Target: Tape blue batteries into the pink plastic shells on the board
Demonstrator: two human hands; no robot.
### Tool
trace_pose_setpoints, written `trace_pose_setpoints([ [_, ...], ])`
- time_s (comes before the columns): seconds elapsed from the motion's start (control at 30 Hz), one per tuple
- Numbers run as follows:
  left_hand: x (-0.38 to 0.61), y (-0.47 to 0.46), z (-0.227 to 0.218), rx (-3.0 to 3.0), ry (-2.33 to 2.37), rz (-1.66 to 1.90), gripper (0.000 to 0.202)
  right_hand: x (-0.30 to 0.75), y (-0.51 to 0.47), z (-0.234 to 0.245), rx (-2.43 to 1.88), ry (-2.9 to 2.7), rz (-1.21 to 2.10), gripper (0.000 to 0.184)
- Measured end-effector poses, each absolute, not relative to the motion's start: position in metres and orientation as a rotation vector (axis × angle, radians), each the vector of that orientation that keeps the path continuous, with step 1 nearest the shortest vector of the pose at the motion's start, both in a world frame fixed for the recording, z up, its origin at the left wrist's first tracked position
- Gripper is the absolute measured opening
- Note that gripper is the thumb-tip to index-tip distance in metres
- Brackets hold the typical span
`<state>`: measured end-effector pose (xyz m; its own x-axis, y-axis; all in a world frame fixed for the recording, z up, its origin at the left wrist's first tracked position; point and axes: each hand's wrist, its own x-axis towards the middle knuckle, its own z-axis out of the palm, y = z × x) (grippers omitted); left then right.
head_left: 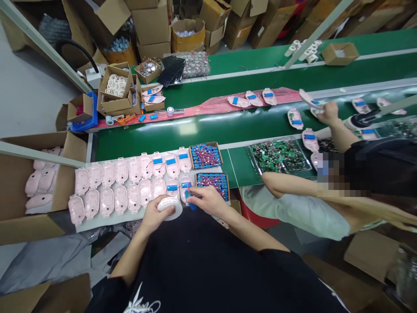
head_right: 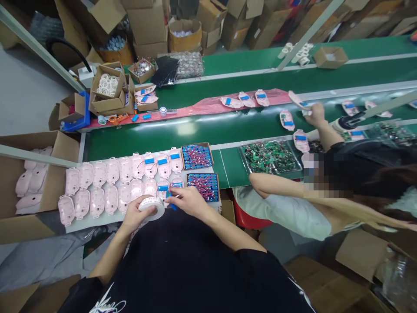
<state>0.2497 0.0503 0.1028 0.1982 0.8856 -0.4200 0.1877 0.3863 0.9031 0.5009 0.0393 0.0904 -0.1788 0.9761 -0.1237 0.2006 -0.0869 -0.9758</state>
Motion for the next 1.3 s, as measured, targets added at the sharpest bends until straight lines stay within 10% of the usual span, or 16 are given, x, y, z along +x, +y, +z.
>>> trace_pose_setpoints([
  [0.23, 0.242, 0.057, 0.101, 1.042, 1.344, 0.721, 0.038, 0.455, 0.032, 0.067, -1.051, -1.215, 1.783, 0.067],
  [0.47, 0.207, 0.038, 0.068, 0.658, 1.444, 0.866, 0.044, 0.415, 0.078, 0.004, -1.145, -0.441, 1.455, 0.052],
  [0.9, 0.010, 0.067, 0.057, 0.438, 1.479, 1.026, 0.043, 0.299, 0.135, -0.118, -1.878, -2.463, 1.178, 0.040],
  [1.3, 0.026, 0.098, 0.033, 0.319, 1.162, 1.034, 0.041, 0.264, 0.136, -0.102, -1.987, -2.171, 1.192, 0.040],
])
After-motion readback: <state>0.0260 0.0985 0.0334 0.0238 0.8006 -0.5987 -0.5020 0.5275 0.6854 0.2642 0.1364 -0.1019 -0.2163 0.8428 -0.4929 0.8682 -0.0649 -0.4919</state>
